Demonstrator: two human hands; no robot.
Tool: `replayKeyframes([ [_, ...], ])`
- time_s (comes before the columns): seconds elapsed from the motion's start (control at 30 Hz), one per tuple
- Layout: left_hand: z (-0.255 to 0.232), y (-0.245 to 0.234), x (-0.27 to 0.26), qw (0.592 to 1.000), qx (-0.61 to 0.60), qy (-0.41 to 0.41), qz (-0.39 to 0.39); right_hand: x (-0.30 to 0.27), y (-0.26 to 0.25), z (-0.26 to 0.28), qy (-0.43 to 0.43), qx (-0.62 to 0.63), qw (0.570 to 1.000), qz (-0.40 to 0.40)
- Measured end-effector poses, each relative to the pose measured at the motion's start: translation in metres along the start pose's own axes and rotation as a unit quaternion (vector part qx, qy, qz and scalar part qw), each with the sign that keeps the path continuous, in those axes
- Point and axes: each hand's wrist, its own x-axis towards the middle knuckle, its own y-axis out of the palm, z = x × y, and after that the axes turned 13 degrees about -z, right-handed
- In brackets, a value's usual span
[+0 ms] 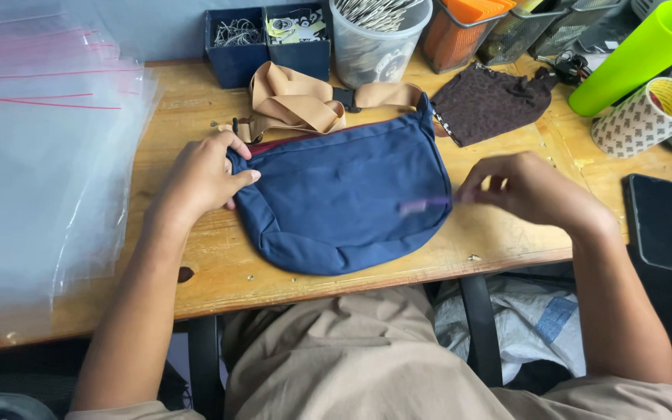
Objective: The person cleans a blue bag using a purple brush, then attaches a decorative patch to the front. Finally, they place the bag into a clear plastic bag and seal it.
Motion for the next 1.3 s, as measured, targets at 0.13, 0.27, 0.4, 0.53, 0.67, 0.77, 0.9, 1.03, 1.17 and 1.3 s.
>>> replayKeyframes([
  [0.13,0.009,0.013,0.003,0.999,0.019,0.013,-0.031,-0.001,-0.008,0.007,0.008,-0.039,0.996,-0.078],
  [0.27,0.022,0.024,0.01,0.988,0.084,0.109,-0.077,0.004,-0.002,0.015,-0.053,-0.028,0.998,-0.033],
  [0.4,0.021,0.026,0.009,0.989,0.082,0.098,-0.08,0.009,0.015,0.003,-0.075,-0.099,0.972,-0.197],
  [0.53,0.024,0.025,0.014,0.988,0.083,0.105,-0.073,0.001,0.021,0.01,-0.068,0.065,0.995,0.022],
  [0.67,0.019,0.02,0.01,0.994,0.065,0.075,-0.035,0.005,0.022,-0.04,-0.001,-0.193,0.954,-0.232],
  [0.77,0.02,0.014,0.015,0.995,0.043,0.08,-0.029,0.004,0.022,0.0,-0.016,-0.106,0.959,-0.263],
  [0.9,0.012,0.008,0.009,0.997,-0.006,0.077,-0.005,0.007,0.046,0.081,-0.117,0.144,0.975,-0.118],
  [1.03,0.014,0.003,0.008,0.998,-0.03,0.051,0.029,0.025,0.072,0.072,-0.135,0.187,0.972,-0.047],
  [1.17,0.01,-0.007,0.006,0.994,-0.085,0.044,0.055,0.029,0.063,0.013,-0.053,-0.176,0.963,-0.196],
  [1.3,0.004,-0.004,0.002,0.992,-0.096,0.057,0.05,0.012,0.041,0.029,0.009,-0.336,0.912,-0.233],
])
